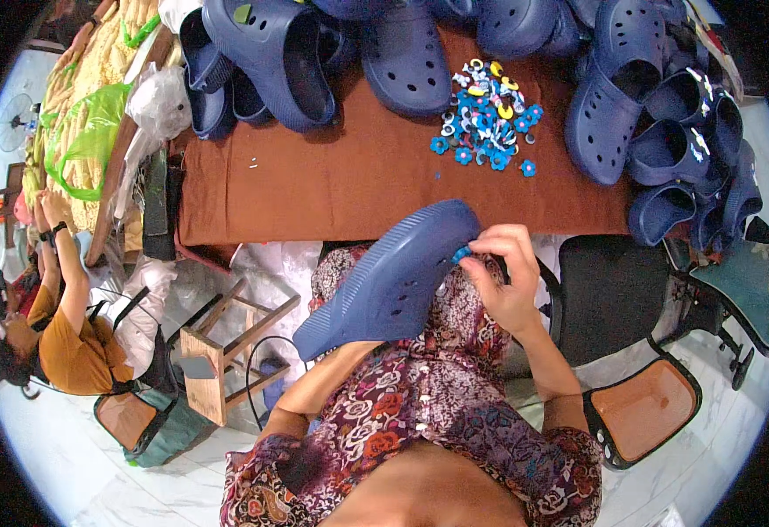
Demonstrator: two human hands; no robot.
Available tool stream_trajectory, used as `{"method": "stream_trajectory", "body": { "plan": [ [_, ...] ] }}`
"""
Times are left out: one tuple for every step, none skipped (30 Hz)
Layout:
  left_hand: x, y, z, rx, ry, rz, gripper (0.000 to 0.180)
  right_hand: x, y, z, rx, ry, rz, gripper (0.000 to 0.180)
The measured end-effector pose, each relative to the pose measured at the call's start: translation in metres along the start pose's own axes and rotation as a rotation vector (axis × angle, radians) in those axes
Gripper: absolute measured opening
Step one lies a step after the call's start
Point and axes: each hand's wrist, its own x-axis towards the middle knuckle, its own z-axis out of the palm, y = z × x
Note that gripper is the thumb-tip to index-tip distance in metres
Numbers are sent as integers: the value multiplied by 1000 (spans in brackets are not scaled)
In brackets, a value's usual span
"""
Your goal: Attaching decorative plastic charms to the holes in blue rubber clogs.
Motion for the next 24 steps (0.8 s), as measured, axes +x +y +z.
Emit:
{"method": "stream_trajectory", "body": {
  "plan": [
    [3, -1, 1, -8, 2, 7, 52, 2, 1, 0, -9, 3, -2, 22],
    [5, -1, 1, -13, 1, 17, 52, 4, 2, -1, 20, -30, 73, 22],
    [7, -2, 4, -25, 7, 26, 52, 7, 3, -2, 46, -69, 155, 22],
    [10, -2, 5, -33, 9, 36, 52, 10, 7, -2, 85, -90, 137, 33],
    [13, -2, 6, -45, 13, 44, 52, 12, 9, -2, 70, -96, 147, 33],
    [15, -1, 8, -56, 16, 53, 52, 13, 11, -2, 127, -121, 222, 39],
    [17, 0, 9, -79, 8, 45, 52, 14, 14, -2, 183, -153, 296, 45],
    [17, 1, 11, -99, 24, 33, 52, 18, 19, -6, 182, -248, 301, 52],
    [17, 3, 12, -139, -5, 26, 51, 21, 24, -8, 177, -245, 303, 52],
    [17, 6, 13, -183, -18, 8, 50, 22, 28, -9, 293, -292, 386, 52],
    [17, 9, 13, -281, -73, -11, 48, 24, 32, -10, 411, -338, 469, 52],
    [18, 14, 12, -272, -41, -30, 48, 26, 36, -9, 412, -341, 456, 54],
    [18, 19, 11, -417, -98, -69, 45, 27, 38, -8, 417, -342, 466, 54],
    [20, 23, 11, -586, -233, -75, 43, 27, 41, -7, 414, -330, 519, 55],
    [22, 24, 12, -563, -152, -108, 43, 28, 43, -7, 411, -318, 572, 55],
    [24, 24, 13, -448, 77, -129, 41, 28, 44, -9, 399, -333, 576, 50],
    [26, 25, 14, -334, 283, -138, 39, 28, 46, -9, 399, -334, 575, 50],
    [26, 26, 13, -386, 257, -120, 35, 28, 47, -8, 366, -315, 574, 50],
    [24, 28, 11, -375, 280, -135, 35, 28, 49, -8, 344, -296, 552, 51],
    [21, 29, 9, -323, 194, -58, 33, 28, 51, -7, 335, -292, 578, 51],
    [19, 31, 6, -256, 87, 45, 32, 29, 54, -5, 304, -228, 543, 53],
    [17, 32, 2, -260, 8, 74, 35, 29, 56, -5, 273, -169, 520, 56],
    [15, 33, -1, -242, 78, 35, 35, 28, 58, -7, 274, -167, 509, 56],
    [13, 34, -3, -296, -1, 42, 34, 28, 59, -10, 306, -186, 553, 55]
  ]
}}
